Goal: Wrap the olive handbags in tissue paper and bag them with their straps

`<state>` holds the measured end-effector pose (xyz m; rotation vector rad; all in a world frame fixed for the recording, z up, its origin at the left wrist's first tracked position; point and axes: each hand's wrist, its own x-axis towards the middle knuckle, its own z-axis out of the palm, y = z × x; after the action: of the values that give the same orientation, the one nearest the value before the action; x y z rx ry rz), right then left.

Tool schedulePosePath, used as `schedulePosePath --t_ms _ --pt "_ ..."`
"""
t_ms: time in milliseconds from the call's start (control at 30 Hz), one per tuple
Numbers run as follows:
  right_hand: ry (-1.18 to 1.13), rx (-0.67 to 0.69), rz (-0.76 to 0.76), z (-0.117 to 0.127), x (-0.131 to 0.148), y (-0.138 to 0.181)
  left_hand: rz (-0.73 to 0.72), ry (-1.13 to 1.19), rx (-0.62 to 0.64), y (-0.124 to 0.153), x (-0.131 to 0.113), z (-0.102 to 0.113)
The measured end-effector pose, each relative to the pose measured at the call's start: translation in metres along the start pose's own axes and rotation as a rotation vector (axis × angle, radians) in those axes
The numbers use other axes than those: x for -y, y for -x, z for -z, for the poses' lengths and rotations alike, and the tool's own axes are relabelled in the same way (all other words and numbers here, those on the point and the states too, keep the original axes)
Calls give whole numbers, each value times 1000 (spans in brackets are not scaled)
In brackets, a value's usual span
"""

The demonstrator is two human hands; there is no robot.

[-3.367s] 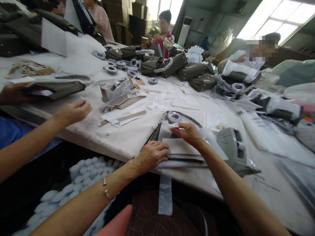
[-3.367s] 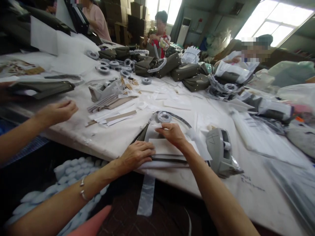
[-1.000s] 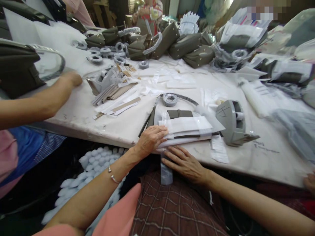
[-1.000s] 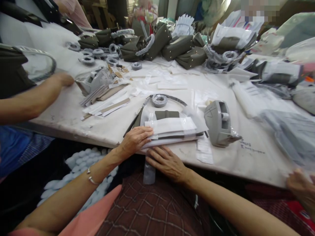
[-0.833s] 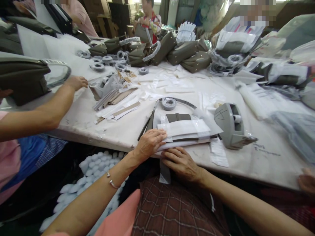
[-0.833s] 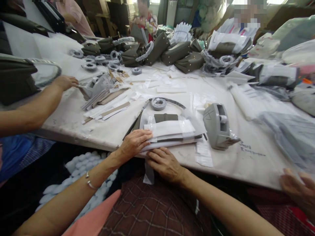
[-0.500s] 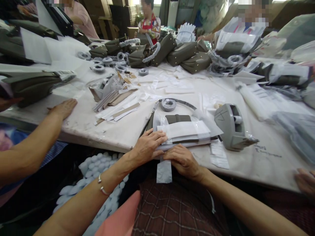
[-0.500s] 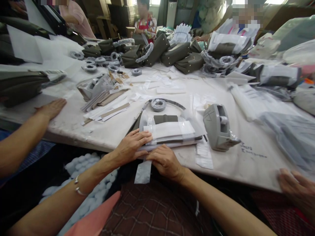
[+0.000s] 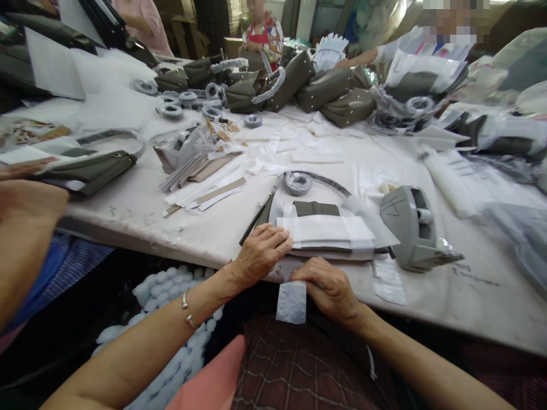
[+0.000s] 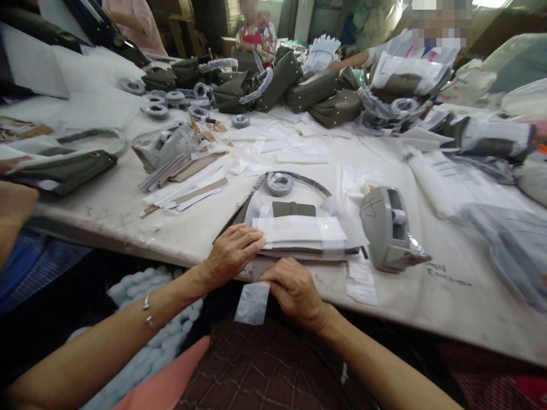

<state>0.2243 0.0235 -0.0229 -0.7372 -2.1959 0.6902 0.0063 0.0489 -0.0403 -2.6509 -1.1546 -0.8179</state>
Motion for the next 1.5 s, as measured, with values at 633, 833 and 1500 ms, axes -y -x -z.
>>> schedulePosePath --t_ms 633,833,1500 --pt "328 63 -236 16 -36 -74 513 288 -181 -12 -25 -2" --pt "266 201 -412 27 -37 -98 533 167 -260 -23 -26 -14" --pt "350 234 -606 20 -61 -117 451 -123 -60 -38 -24 -3"
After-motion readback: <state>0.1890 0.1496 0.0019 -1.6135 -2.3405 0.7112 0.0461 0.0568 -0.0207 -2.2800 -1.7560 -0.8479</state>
